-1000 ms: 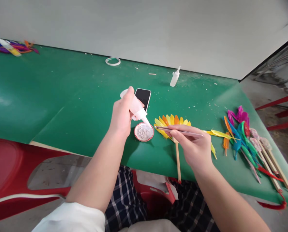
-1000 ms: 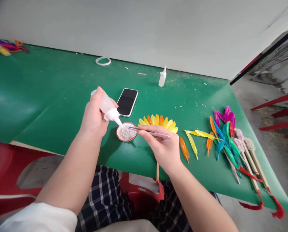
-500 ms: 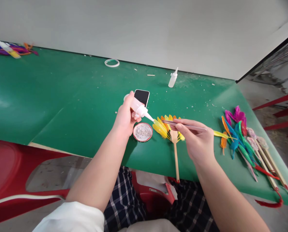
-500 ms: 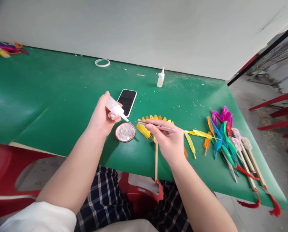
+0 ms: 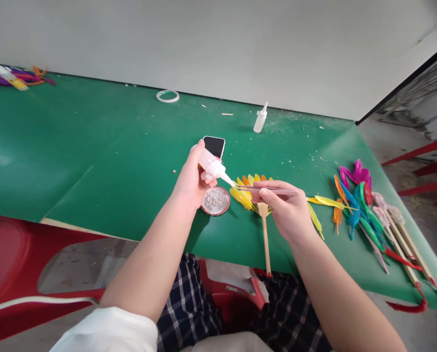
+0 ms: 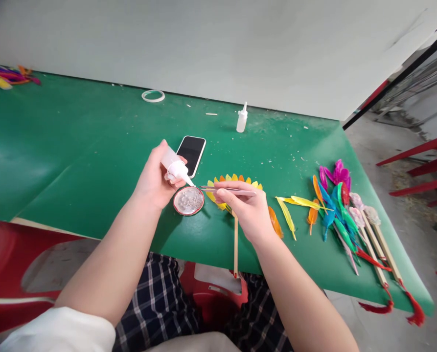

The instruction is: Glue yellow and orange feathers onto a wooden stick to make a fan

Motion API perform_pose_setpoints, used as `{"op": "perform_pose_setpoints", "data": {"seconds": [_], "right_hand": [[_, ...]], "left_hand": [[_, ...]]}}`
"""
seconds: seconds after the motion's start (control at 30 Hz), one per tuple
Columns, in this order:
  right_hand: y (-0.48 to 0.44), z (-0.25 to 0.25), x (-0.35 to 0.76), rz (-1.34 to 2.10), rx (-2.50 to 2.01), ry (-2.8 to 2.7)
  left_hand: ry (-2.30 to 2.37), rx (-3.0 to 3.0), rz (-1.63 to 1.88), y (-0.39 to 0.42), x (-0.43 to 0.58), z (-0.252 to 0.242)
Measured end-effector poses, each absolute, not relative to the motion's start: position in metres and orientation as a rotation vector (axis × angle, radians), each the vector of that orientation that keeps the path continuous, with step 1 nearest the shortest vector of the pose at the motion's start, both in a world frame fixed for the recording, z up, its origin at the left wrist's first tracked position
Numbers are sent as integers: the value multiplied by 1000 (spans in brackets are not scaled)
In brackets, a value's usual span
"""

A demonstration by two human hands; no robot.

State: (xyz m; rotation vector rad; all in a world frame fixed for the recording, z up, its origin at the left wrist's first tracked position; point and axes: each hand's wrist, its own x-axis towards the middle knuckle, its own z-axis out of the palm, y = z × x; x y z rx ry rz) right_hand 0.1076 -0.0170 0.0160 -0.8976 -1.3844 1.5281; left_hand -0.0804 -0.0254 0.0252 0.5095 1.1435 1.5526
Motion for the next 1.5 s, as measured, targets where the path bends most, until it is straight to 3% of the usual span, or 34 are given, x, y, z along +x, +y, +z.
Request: {"op": "perform_pose_setpoints", "data": {"seconds": [1.5], "right_hand": [[-22, 12, 104, 1606, -807, -1298]], "left_hand": [[1063, 488, 1540, -27, -81, 26]]}}
